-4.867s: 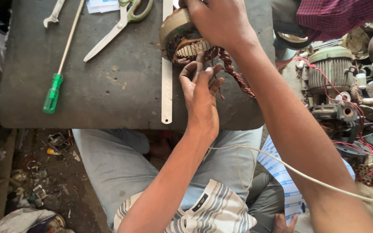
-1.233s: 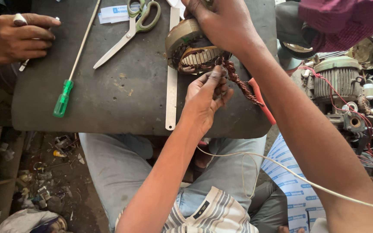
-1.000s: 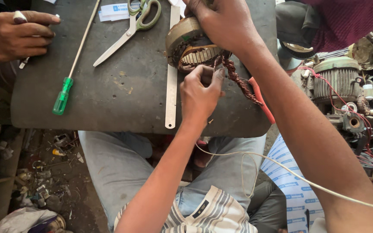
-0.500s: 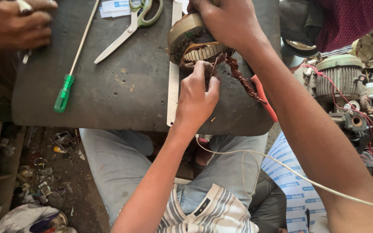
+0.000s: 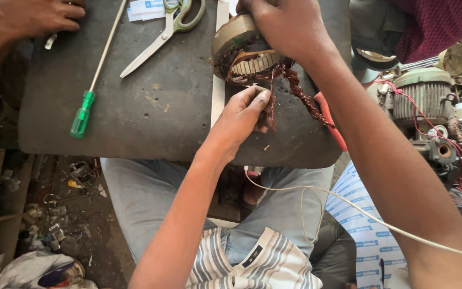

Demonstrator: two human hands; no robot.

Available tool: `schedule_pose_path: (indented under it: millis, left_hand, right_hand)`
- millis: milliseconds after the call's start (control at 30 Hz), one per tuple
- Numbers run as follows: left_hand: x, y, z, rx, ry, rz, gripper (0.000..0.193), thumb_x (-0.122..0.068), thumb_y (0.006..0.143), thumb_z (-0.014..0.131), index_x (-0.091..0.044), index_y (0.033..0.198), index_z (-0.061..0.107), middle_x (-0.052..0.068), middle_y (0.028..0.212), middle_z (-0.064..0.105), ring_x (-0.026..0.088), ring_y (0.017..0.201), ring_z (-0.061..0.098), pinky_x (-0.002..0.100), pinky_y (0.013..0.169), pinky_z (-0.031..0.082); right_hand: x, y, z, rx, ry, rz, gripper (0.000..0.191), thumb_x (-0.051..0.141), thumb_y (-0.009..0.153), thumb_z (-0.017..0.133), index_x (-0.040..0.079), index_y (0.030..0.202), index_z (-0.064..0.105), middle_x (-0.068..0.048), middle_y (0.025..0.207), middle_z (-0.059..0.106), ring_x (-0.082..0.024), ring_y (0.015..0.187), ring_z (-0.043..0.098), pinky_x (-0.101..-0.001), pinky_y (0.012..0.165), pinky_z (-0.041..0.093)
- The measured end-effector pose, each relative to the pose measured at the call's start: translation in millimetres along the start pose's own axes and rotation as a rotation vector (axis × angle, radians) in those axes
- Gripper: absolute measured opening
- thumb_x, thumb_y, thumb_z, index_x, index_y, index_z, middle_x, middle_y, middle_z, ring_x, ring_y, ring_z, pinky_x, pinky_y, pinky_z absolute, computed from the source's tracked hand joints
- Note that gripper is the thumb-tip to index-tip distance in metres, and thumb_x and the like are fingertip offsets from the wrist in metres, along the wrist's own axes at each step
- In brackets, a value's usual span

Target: The person uses a screwdriver to pry and adjust copper windings inside a motor stator. They repeatedly insert the tool into the slots and manipulate the wires while holding the stator steady with their other hand.

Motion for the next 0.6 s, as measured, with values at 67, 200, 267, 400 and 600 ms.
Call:
schedule_pose_path:
  millis: [67, 200, 267, 400, 600]
  left_hand:
    - [-1, -1, 4, -0.021, -0.055, -0.028, 0.02, -0.026, 0.104, 0.052, -0.008, 0.099, 0.062, -0.002, 0.08, 0.063, 0.009, 0.072, 0.063, 0.025, 0.065, 0.054]
    - [-7, -2, 9, -0.085, -0.052, -0.018, 0.021, -0.026, 0.101, 0.061, -0.006, 0.098, 0.064, -0.001, 0.078, 0.065, 0.008, 0.07, 0.065, 0.026, 0.064, 0.055]
    - [-11, -4, 10, -0.138, 0.098, 0.013, 0.023, -0.025, 0.097, 0.068, -0.003, 0.098, 0.066, 0.003, 0.075, 0.067, 0.011, 0.066, 0.065, 0.028, 0.062, 0.054]
    - [-16, -10, 16, -0.304, 0.565, 0.231, 0.023, -0.02, 0.087, 0.075, 0.0, 0.093, 0.065, 0.013, 0.074, 0.071, 0.024, 0.066, 0.072, 0.036, 0.065, 0.056]
    - [-20, -27, 31, -0.445, 0.791, 0.666, 0.018, 0.0, 0.087, 0.062, 0.003, 0.099, 0.049, 0.028, 0.083, 0.064, 0.052, 0.083, 0.062, 0.057, 0.07, 0.044]
  right_hand:
    - [-1, -1, 0, -0.012, -0.002, -0.018, 0.023, 0.025, 0.102, 0.064, 0.008, 0.103, 0.08, -0.006, 0.088, 0.079, -0.017, 0.076, 0.075, -0.0332, 0.068, 0.056]
    - [-2, 0, 1, -0.015, 0.028, -0.044, 0.024, 0.024, 0.104, 0.063, 0.007, 0.101, 0.079, -0.006, 0.087, 0.079, -0.016, 0.076, 0.075, -0.032, 0.069, 0.057]
    - [-3, 1, 1, -0.008, 0.051, -0.048, 0.024, 0.024, 0.104, 0.062, 0.006, 0.101, 0.078, -0.005, 0.087, 0.079, -0.015, 0.076, 0.076, -0.0311, 0.07, 0.058]
    - [-3, 0, 1, -0.009, 0.049, -0.043, 0.024, 0.023, 0.105, 0.062, 0.006, 0.101, 0.079, -0.005, 0.086, 0.079, -0.015, 0.075, 0.076, -0.0305, 0.069, 0.057]
    - [-4, -1, 2, -0.012, 0.045, -0.086, 0.023, 0.022, 0.105, 0.061, 0.006, 0.102, 0.078, -0.007, 0.087, 0.078, -0.016, 0.076, 0.075, -0.0319, 0.07, 0.057]
Point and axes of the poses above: each hand's wrist, its own y-axis towards the middle knuckle, its own z-axis out of the palm, x = y × z, the point moved 2 cm from there along y, towards the middle knuckle
